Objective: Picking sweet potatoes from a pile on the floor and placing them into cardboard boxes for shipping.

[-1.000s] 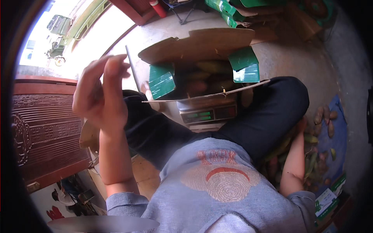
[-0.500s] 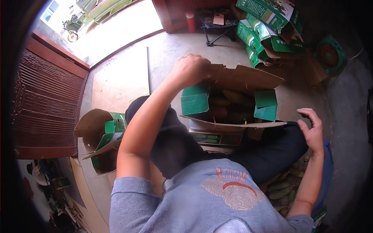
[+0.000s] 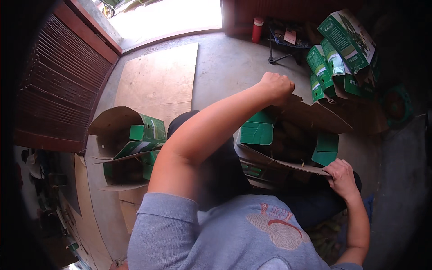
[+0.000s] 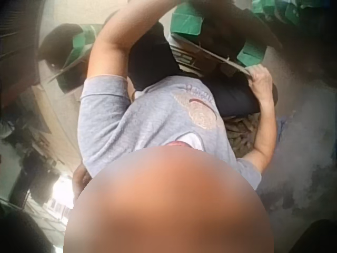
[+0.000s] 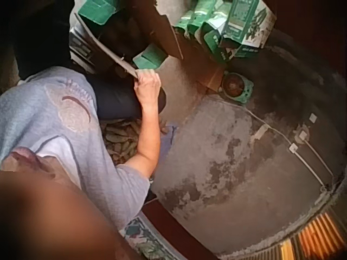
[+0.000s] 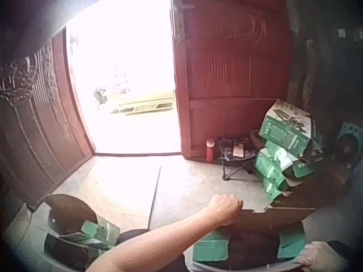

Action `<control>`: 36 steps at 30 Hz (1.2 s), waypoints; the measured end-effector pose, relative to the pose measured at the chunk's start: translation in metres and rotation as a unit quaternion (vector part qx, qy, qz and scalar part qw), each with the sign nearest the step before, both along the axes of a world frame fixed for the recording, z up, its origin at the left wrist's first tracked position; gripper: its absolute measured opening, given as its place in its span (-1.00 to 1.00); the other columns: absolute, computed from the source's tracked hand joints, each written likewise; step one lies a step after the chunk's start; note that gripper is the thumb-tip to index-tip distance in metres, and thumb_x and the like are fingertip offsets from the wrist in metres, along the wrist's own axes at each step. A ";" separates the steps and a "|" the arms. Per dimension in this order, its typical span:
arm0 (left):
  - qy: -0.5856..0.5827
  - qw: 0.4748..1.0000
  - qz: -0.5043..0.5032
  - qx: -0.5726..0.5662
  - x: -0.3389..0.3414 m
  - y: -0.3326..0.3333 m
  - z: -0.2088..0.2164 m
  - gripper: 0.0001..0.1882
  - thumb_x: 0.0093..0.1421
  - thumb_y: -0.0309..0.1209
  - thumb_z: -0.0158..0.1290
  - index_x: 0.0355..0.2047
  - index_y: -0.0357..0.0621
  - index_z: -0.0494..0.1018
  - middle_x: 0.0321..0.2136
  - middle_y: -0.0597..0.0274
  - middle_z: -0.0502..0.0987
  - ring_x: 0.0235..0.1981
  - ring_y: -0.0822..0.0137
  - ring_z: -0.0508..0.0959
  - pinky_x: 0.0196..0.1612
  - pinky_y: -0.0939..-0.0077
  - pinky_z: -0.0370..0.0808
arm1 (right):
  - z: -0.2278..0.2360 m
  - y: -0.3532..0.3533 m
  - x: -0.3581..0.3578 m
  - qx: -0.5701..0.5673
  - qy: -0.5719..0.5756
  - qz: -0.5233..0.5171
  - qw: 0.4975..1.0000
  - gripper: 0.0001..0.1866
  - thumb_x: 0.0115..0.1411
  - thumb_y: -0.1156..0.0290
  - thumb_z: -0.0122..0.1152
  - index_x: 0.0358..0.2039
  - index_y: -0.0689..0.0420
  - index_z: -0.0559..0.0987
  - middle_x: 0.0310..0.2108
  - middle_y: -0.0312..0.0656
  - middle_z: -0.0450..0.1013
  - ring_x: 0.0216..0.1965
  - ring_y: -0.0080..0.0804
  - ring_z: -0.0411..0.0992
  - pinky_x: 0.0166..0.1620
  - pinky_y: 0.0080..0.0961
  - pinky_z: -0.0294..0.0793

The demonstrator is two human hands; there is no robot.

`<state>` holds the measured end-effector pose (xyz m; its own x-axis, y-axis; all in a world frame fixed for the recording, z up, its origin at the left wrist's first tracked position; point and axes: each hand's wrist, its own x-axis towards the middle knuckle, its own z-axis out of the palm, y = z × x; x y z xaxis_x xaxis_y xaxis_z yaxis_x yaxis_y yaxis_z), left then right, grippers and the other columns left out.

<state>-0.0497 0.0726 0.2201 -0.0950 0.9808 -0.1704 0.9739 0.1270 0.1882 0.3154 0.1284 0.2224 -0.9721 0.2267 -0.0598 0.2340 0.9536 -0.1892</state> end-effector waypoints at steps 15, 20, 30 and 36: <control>0.043 0.990 -0.090 0.095 -0.032 -0.001 -0.031 -0.82 0.12 -0.32 0.01 -0.42 0.09 0.64 -0.43 0.15 0.65 -0.31 0.07 0.67 -0.31 0.18 0.52 | 0.003 0.006 -0.047 0.068 0.012 0.040 0.997 -0.80 -0.30 0.61 0.27 -0.56 0.11 0.53 -0.59 -0.21 0.40 -0.46 -0.18 0.41 -0.39 -0.25 0.38; 0.041 0.990 -0.064 0.121 -0.061 -0.016 -0.024 -0.80 0.14 -0.30 0.00 -0.45 0.09 0.64 -0.42 0.12 0.65 -0.31 0.05 0.67 -0.29 0.16 0.52 | 0.039 0.002 -0.082 0.103 -0.012 0.065 0.992 -0.80 -0.28 0.62 0.27 -0.55 0.11 0.53 -0.58 -0.22 0.40 -0.45 -0.18 0.41 -0.39 -0.26 0.39; 0.108 0.984 0.090 0.108 -0.137 -0.079 0.028 -0.69 0.10 -0.07 0.26 -0.31 0.00 0.66 -0.37 0.11 0.66 -0.20 0.06 0.67 -0.14 0.19 0.55 | 0.064 0.012 -0.179 0.150 0.046 0.163 0.974 -0.84 -0.24 0.64 0.19 -0.56 0.16 0.49 -0.60 -0.18 0.33 -0.49 -0.17 0.36 -0.44 -0.25 0.35; 0.158 0.966 0.141 0.146 -0.181 -0.118 0.046 -0.71 0.03 -0.21 0.26 -0.40 -0.21 0.66 -0.43 -0.10 0.64 -0.30 -0.02 0.68 -0.17 0.16 0.58 | 0.061 0.002 -0.233 0.166 0.088 0.213 0.959 -0.83 -0.23 0.64 0.18 -0.53 0.18 0.46 -0.58 -0.15 0.34 -0.46 -0.13 0.37 -0.43 -0.20 0.37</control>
<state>-0.2310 -0.0459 0.2657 -0.3673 0.9101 0.1917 0.9231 0.3819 -0.0443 0.0824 0.1306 0.2835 -0.9692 -0.2146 0.1208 -0.1973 0.9703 0.1402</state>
